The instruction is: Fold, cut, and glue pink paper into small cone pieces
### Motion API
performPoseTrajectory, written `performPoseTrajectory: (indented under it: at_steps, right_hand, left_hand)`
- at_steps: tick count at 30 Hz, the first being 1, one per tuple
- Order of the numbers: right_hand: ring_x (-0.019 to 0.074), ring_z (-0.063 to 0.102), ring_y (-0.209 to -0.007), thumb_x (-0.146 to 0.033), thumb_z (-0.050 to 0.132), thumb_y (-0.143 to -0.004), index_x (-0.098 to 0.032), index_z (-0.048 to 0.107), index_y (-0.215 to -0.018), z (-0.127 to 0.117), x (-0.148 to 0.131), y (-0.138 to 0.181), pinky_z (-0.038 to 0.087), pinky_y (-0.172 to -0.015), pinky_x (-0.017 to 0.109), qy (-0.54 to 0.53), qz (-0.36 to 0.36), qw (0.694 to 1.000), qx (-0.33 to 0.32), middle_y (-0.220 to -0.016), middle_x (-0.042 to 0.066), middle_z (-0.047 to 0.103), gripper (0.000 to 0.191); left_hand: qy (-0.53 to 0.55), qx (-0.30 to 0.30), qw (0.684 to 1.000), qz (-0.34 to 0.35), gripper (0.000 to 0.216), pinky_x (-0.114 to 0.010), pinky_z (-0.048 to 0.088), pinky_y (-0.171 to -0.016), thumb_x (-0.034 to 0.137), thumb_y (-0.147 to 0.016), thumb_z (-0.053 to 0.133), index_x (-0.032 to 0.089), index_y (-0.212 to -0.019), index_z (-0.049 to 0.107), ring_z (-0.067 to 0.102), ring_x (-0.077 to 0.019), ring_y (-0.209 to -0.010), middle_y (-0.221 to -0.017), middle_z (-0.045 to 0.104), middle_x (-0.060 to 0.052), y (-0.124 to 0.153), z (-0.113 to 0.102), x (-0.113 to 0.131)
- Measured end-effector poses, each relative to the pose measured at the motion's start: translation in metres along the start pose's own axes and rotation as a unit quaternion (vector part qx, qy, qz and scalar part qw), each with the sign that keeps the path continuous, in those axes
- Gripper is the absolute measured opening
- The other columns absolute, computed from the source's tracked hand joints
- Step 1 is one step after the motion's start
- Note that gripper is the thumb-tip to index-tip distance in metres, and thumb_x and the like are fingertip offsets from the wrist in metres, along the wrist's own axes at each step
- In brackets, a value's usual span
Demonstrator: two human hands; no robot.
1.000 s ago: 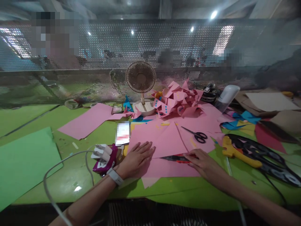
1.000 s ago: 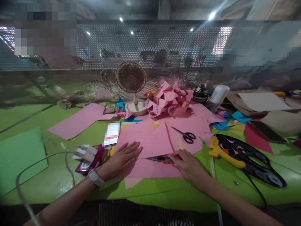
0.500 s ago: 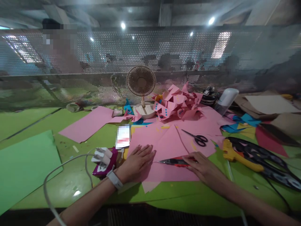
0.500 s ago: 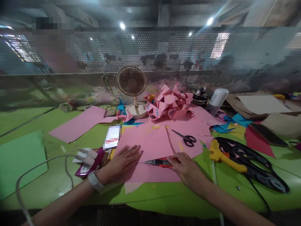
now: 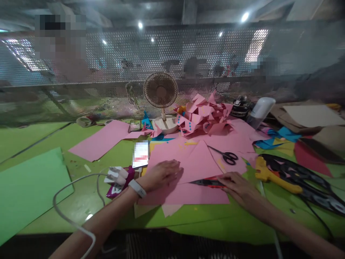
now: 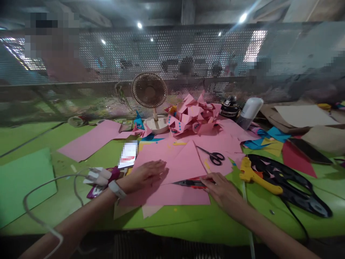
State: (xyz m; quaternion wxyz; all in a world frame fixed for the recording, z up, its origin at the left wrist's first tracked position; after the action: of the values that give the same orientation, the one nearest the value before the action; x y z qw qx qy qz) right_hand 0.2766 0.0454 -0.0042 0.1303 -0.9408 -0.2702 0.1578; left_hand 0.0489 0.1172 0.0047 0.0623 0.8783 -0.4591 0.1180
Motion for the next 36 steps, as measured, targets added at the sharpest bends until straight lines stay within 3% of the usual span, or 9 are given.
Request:
performPoseTrajectory:
  at_steps: [4,9,18,36]
  right_hand:
    - [0.0218,0.053,-0.100,-0.023,0.045,-0.089,-0.025,0.052,-0.124,0.005,-0.001,-0.002,0.050,-0.083,0.039,-0.012,0.000,1.000,-0.002,-0.110,0.010,0.056,0.036]
    - [0.0225,0.053,-0.098,-0.024,0.047,-0.088,-0.022,0.056,-0.119,0.008,-0.006,-0.011,0.049,-0.084,0.041,-0.021,-0.013,1.000,0.004,-0.107,0.010,0.057,0.032]
    - [0.0212,0.054,-0.095,-0.022,0.047,-0.088,-0.023,0.055,-0.121,0.007,-0.007,-0.008,0.051,-0.080,0.036,-0.061,-0.028,0.998,-0.010,-0.103,0.010,0.057,0.034]
    - [0.0217,0.053,-0.096,-0.019,0.047,-0.088,-0.022,0.056,-0.118,0.008,-0.030,-0.021,0.049,-0.083,0.039,-0.081,-0.015,0.996,-0.032,-0.102,0.010,0.056,0.032]
  left_hand:
    - [-0.007,-0.006,1.000,0.000,0.043,-0.040,0.017,-0.111,0.043,-0.095,0.027,0.035,-0.138,0.032,0.018,-0.0178,-0.137,-0.148,0.024,0.003,0.004,0.006,-0.013]
    - [-0.034,-0.004,0.999,0.009,0.044,-0.040,0.013,-0.111,0.040,-0.096,0.026,0.034,-0.140,0.026,0.015,-0.0181,-0.137,-0.149,0.020,0.003,0.006,0.014,-0.011]
    - [-0.050,0.000,0.999,0.019,0.045,-0.038,0.015,-0.110,0.040,-0.096,0.026,0.034,-0.140,0.025,0.017,-0.0176,-0.137,-0.149,0.021,0.002,0.005,0.016,-0.011]
    - [-0.025,-0.002,1.000,0.013,0.045,-0.039,0.014,-0.111,0.041,-0.096,0.026,0.035,-0.140,0.025,0.014,-0.0173,-0.138,-0.150,0.020,0.003,0.005,0.015,-0.011]
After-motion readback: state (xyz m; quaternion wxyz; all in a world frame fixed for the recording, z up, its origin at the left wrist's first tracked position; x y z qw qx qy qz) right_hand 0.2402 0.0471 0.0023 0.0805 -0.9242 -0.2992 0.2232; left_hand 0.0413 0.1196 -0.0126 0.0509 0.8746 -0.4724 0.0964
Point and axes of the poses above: each hand's wrist, its own y-axis away from the middle knuckle, its own z-axis out of the palm, x = y × z, the point moved 8 cm from there along -y, towards the middle knuckle
